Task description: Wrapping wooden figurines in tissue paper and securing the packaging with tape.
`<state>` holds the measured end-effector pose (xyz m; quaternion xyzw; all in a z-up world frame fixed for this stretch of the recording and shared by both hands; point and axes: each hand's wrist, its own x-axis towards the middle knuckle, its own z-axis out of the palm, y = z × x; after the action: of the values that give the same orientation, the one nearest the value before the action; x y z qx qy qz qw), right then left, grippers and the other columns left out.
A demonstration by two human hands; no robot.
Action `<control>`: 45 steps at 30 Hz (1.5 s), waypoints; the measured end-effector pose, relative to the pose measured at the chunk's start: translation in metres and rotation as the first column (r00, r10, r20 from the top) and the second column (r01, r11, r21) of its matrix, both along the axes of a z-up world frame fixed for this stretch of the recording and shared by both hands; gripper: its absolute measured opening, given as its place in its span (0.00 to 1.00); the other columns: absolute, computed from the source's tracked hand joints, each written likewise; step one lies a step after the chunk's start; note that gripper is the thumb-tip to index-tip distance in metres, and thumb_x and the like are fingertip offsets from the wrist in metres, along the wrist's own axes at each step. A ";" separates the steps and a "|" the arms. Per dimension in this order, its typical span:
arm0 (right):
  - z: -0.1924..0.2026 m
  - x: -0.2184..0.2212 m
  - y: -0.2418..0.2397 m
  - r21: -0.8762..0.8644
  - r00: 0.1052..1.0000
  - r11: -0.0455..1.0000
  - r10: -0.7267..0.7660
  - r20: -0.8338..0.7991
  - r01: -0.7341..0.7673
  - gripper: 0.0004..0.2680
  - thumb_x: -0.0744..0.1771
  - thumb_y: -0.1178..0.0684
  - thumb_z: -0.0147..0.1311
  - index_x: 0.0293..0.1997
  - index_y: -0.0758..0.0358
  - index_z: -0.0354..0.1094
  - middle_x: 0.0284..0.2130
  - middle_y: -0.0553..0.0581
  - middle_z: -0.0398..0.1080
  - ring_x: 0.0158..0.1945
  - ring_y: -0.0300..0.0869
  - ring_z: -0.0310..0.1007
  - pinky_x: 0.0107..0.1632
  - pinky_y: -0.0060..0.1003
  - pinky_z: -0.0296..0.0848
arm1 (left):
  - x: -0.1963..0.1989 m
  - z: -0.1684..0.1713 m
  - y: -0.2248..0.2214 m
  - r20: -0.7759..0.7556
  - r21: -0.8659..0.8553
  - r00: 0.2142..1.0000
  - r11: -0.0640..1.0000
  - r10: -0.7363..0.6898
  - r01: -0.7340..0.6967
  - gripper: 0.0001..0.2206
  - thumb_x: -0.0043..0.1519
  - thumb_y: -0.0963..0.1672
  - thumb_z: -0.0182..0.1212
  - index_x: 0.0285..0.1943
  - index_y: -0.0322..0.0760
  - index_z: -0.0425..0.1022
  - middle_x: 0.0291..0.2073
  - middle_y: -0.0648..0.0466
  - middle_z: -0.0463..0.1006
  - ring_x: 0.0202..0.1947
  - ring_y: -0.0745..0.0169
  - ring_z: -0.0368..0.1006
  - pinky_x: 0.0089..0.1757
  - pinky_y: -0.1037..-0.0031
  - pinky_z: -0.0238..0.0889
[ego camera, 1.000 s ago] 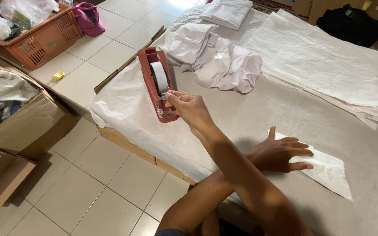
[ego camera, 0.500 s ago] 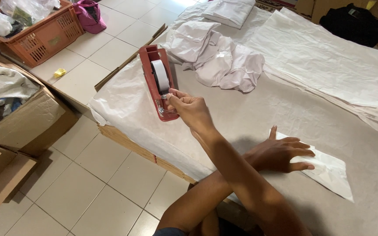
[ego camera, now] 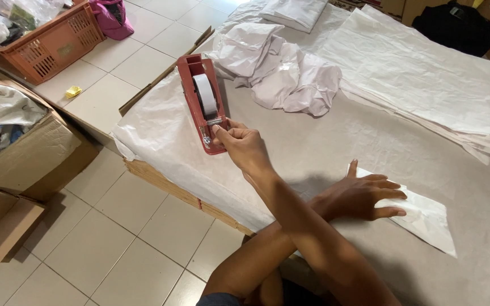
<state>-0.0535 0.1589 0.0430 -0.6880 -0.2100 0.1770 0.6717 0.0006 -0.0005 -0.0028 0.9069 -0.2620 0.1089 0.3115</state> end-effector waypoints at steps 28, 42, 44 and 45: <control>-0.001 0.018 0.006 -0.004 0.988 0.999 0.041 -0.147 -0.042 0.11 0.62 0.50 0.65 0.22 0.68 0.76 0.54 0.66 0.69 0.52 0.51 0.73 0.50 0.37 0.79 | 0.002 0.005 0.002 -0.020 0.041 1.000 0.999 0.002 -0.001 0.25 0.67 0.59 0.45 0.68 0.54 0.72 0.67 0.53 0.76 0.72 0.47 0.68 0.65 0.18 0.31; -0.017 0.017 0.002 -0.124 0.999 0.992 0.030 0.015 -0.028 0.12 0.62 0.42 0.65 0.22 0.58 0.76 0.55 0.55 0.73 0.57 0.51 0.74 0.60 0.44 0.69 | -0.001 0.009 0.002 -0.052 0.065 0.998 0.997 -0.033 0.036 0.27 0.68 0.60 0.41 0.70 0.54 0.70 0.68 0.53 0.74 0.73 0.46 0.65 0.66 0.18 0.29; -0.010 0.010 -0.003 -0.201 0.998 0.979 0.022 0.061 -0.009 0.13 0.63 0.39 0.63 0.22 0.54 0.76 0.55 0.49 0.74 0.58 0.49 0.74 0.59 0.43 0.70 | 0.001 0.002 0.001 -0.042 0.051 0.998 0.997 -0.047 0.050 0.27 0.68 0.60 0.42 0.70 0.53 0.70 0.68 0.52 0.74 0.73 0.45 0.65 0.65 0.17 0.29; -0.004 0.010 -0.003 -0.274 0.994 0.962 0.019 0.111 0.012 0.13 0.63 0.36 0.62 0.23 0.50 0.77 0.56 0.44 0.75 0.59 0.47 0.74 0.59 0.42 0.70 | 0.006 0.002 0.002 -0.029 0.041 0.998 0.997 -0.059 0.060 0.28 0.67 0.61 0.42 0.70 0.52 0.70 0.68 0.51 0.74 0.73 0.43 0.65 0.64 0.16 0.28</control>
<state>-0.0434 0.1555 0.0390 -0.7830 -0.2223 0.1665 0.5566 0.0068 0.0019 -0.0013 0.9063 -0.2869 0.0814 0.2994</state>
